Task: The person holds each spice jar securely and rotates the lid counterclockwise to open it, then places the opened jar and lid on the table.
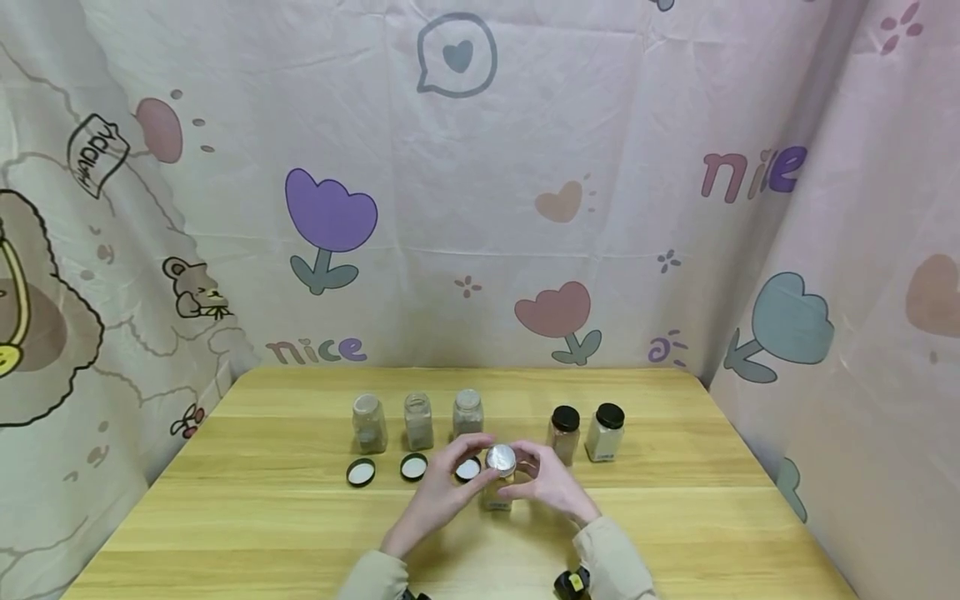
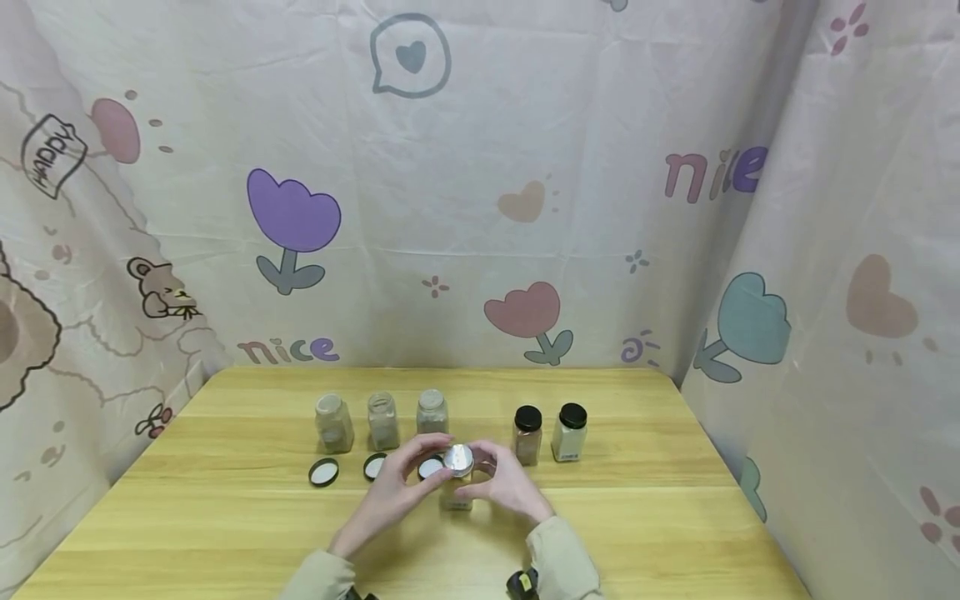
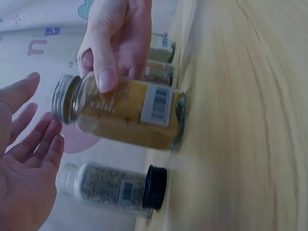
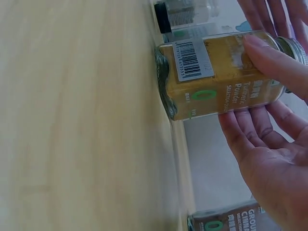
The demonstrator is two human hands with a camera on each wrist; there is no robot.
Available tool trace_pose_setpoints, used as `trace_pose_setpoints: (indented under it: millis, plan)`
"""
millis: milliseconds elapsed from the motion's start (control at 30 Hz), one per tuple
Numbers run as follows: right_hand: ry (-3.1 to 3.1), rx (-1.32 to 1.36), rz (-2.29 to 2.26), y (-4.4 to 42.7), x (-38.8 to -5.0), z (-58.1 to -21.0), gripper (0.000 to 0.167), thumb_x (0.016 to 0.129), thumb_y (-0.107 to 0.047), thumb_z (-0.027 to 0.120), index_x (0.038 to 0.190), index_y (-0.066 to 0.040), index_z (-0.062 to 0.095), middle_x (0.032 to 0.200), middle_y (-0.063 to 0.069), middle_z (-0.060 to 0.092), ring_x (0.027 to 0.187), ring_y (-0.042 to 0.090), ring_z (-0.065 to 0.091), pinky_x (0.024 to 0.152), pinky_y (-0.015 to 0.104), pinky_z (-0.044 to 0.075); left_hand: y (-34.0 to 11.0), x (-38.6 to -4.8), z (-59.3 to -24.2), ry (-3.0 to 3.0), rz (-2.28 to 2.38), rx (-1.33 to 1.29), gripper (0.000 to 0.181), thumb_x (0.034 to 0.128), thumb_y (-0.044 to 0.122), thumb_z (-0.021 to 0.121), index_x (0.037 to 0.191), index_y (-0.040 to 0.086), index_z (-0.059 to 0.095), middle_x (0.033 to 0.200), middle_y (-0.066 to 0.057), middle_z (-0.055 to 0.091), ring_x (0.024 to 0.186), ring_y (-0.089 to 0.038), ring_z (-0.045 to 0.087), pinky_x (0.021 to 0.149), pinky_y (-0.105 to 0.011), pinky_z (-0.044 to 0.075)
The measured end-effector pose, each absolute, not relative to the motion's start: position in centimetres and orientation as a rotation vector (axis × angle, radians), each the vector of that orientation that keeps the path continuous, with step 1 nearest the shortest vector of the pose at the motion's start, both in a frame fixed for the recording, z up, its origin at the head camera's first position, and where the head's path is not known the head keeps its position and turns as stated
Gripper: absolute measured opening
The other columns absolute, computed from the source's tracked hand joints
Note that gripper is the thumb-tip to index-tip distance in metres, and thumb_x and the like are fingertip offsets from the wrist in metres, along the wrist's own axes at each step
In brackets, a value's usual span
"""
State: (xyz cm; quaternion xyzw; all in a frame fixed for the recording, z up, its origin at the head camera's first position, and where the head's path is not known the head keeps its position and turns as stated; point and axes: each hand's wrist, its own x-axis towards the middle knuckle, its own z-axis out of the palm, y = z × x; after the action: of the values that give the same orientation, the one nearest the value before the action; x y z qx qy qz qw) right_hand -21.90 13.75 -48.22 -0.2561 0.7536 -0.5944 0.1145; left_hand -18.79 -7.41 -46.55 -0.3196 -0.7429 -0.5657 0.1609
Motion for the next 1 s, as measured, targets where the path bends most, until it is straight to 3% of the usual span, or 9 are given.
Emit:
trace_pose_setpoints:
  millis: [233,533,1000]
  plan:
    - [2.191,-0.864,-1.809,13.0,-21.9,-48.9,0.058,0.078,0.0,0.081,0.13,0.007,0.057,0.129,0.029,0.06,0.111,-0.002,0.062,0.105,0.015,0.048,-7.2,-18.7,-46.4,-2.216,-1.418,-0.895,0.044,0.0899,0.013,0.074,0.129,-0.001,0.062,0.127,-0.016,0.069,0.113,-0.032,0.068,0.096,-0.041,0.059]
    - [2.189,-0.897,-1.834,12.8,-21.7,-49.1,0.059,0.077,-0.002,0.081,0.13,0.009,0.057,0.129,0.031,0.059,0.111,-0.004,0.061,0.106,0.014,0.047,-7.3,-18.8,-46.7,-2.317,-1.357,-0.914,0.047,0.0941,0.012,0.068,0.138,-0.002,0.056,0.139,-0.019,0.062,0.126,-0.038,0.06,0.107,-0.052,0.051]
    - [2.214,-0.859,-1.807,12.8,-21.6,-49.4,0.058,0.078,-0.004,0.082,0.13,0.008,0.059,0.127,0.03,0.059,0.108,-0.003,0.063,0.102,0.015,0.05,-7.2,-18.8,-47.2,-2.322,-1.4,-0.95,0.043,0.0955,0.011,0.065,0.136,0.0,0.058,0.133,-0.018,0.066,0.12,-0.035,0.064,0.105,-0.043,0.054]
